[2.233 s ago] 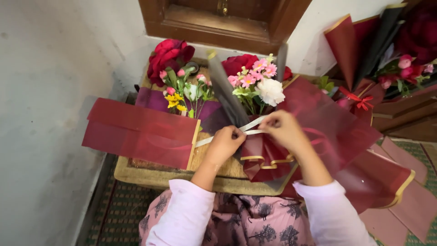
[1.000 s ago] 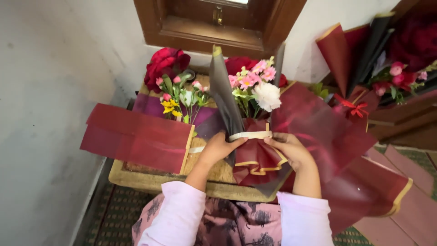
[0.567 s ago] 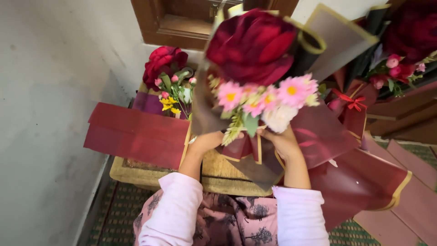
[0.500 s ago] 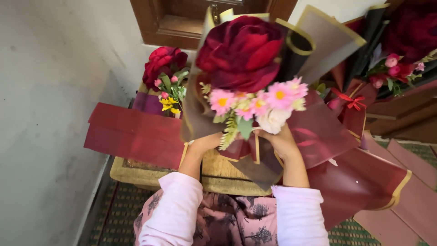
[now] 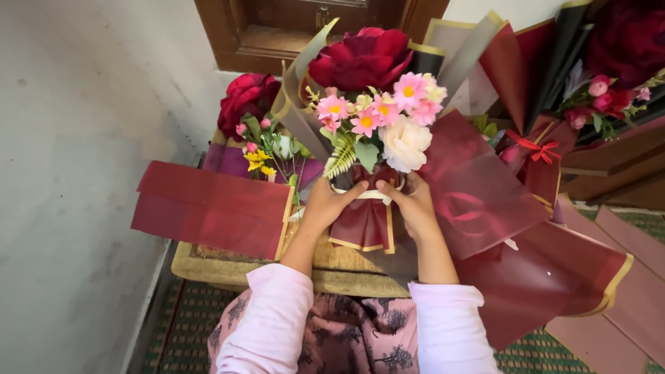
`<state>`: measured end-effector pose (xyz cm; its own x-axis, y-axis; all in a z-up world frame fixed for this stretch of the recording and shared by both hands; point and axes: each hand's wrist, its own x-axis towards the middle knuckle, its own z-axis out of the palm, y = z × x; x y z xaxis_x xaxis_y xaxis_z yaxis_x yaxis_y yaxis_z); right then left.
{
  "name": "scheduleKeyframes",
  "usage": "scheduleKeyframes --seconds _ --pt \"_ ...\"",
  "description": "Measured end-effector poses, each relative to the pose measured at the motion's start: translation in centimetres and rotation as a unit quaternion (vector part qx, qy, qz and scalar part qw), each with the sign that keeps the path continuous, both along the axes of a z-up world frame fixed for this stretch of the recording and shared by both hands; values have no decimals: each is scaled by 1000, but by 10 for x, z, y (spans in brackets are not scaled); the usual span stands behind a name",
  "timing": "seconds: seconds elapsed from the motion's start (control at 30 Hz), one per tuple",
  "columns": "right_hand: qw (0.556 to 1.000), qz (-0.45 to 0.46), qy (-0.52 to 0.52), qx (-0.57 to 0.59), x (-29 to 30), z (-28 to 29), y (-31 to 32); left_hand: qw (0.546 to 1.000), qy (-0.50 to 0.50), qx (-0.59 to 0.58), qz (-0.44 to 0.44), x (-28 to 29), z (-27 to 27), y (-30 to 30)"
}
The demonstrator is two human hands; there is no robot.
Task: Wrapping a bouquet of flowers with multiple layers of decorative paper and securing it with ribbons.
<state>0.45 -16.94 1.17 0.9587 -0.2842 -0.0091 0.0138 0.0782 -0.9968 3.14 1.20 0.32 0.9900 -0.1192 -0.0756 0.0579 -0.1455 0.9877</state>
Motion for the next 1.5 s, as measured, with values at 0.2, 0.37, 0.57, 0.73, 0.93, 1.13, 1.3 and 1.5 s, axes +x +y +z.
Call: scheduleKeyframes --seconds 0.2,0.37,0.57,0.73,0.93,1.13,1.3,1.5 --pt "1000 -1 15 18 3 2 4 998 -49 -30 -1 1 -3 6" --pt "999 -8 29 44 13 -22 -4 996 -81 -23 -8 4 -1 8" --pt "998 9 47 52 5 -6 2 997 -68 -12 -37 9 -8 17" --pt "998 21 37 42 8 -20 -3 992 -89 -70 -51 3 9 15" --pt "999 21 -26 39 12 -45 -4 991 -81 -97 -49 4 6 10" --pt "999 -39 -10 36 2 -14 19 994 -90 -60 -21 8 -18 3" --pt "996 -84 10 39 0 -8 23 994 -91 -54 -18 6 -17 1" --pt "992 -96 14 81 -2 4 35 994 -99 -33 -34 7 -1 13"
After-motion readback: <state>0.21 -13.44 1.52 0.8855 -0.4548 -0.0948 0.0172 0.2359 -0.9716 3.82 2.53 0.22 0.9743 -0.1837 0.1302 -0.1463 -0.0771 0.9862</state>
